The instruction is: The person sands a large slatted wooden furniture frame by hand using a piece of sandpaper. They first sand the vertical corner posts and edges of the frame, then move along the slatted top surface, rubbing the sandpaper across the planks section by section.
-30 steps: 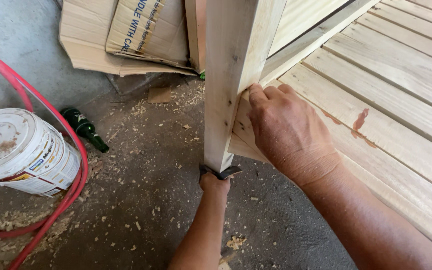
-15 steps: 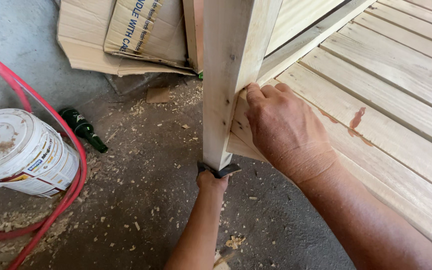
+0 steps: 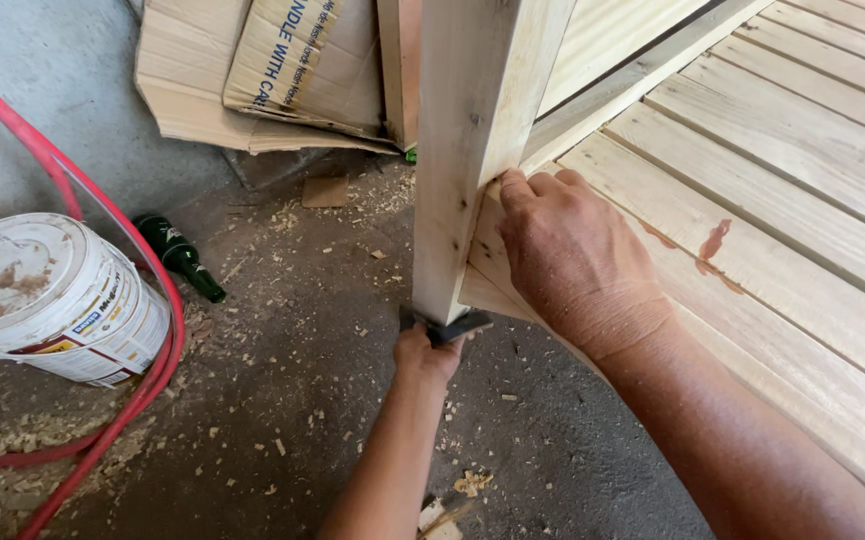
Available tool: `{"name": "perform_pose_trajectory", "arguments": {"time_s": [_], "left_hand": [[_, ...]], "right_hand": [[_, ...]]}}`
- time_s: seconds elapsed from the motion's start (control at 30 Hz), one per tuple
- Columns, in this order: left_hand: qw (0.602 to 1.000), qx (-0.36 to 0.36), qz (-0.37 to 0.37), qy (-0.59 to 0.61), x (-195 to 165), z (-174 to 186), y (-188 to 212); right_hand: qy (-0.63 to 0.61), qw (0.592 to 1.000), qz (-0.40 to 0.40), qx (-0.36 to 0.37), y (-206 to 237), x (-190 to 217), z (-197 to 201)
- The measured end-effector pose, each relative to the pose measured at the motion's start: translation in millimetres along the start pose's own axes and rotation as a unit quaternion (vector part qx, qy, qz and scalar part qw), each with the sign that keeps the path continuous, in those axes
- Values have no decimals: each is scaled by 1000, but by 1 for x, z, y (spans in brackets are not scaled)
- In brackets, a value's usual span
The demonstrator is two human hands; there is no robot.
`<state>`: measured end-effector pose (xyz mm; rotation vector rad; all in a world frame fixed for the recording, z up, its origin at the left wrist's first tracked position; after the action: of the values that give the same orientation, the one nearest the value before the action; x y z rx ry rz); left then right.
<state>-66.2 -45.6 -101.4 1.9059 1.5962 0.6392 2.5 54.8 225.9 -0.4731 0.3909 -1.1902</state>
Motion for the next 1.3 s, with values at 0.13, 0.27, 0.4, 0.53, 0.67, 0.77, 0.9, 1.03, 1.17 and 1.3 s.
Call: {"name": "perform_pose_trajectory", "arguments": {"time_s": [0.13, 0.27, 0.4, 0.53, 0.67, 0.77, 0.9, 1.03, 1.17, 1.3], "left_hand": [[996, -7, -31, -79, -10, -9, 15], [984, -1, -65, -163, -12, -16, 18], [979, -3, -71, -189, -10, -10, 31], [947, -19, -121, -296, 12, -10, 65], [985, 68, -68, -140, 61, -40, 93], [989, 63, -70, -114, 78, -47, 103], [985, 18, -116, -124, 70, -53, 99], [972, 7, -175, -157, 59, -64, 103], [925, 38, -189, -327, 59, -44, 133], [791, -41, -390, -470, 13, -35, 195]], "right_hand": [[4, 999, -17, 43, -1, -4, -10], [-6, 1000, 7, -11, -2, -3, -6], [-1, 998, -28, 47, -4, -6, -13], [-7, 997, -33, 71, -10, -6, -19], [-30, 993, -68, 95, -9, -14, -23], [-87, 992, -55, 73, -4, -19, -19], [-148, 989, -4, -7, 7, -26, -3], [-195, 980, -28, -8, 13, -36, -2], [-191, 977, -81, 49, 14, -42, -18], [-215, 976, -40, -3, 11, -38, -20]]}}
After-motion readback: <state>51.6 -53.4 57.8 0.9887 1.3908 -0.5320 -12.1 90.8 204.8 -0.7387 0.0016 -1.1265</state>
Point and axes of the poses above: each hand's wrist, its own y-axis away from the middle knuckle, its own z-axis out of the back of the hand, x = y × z, the point moved 6 cm from there along -y, towards the middle knuckle, and after that the axes turned 6 degrees about -x, right-handed, at the moved point
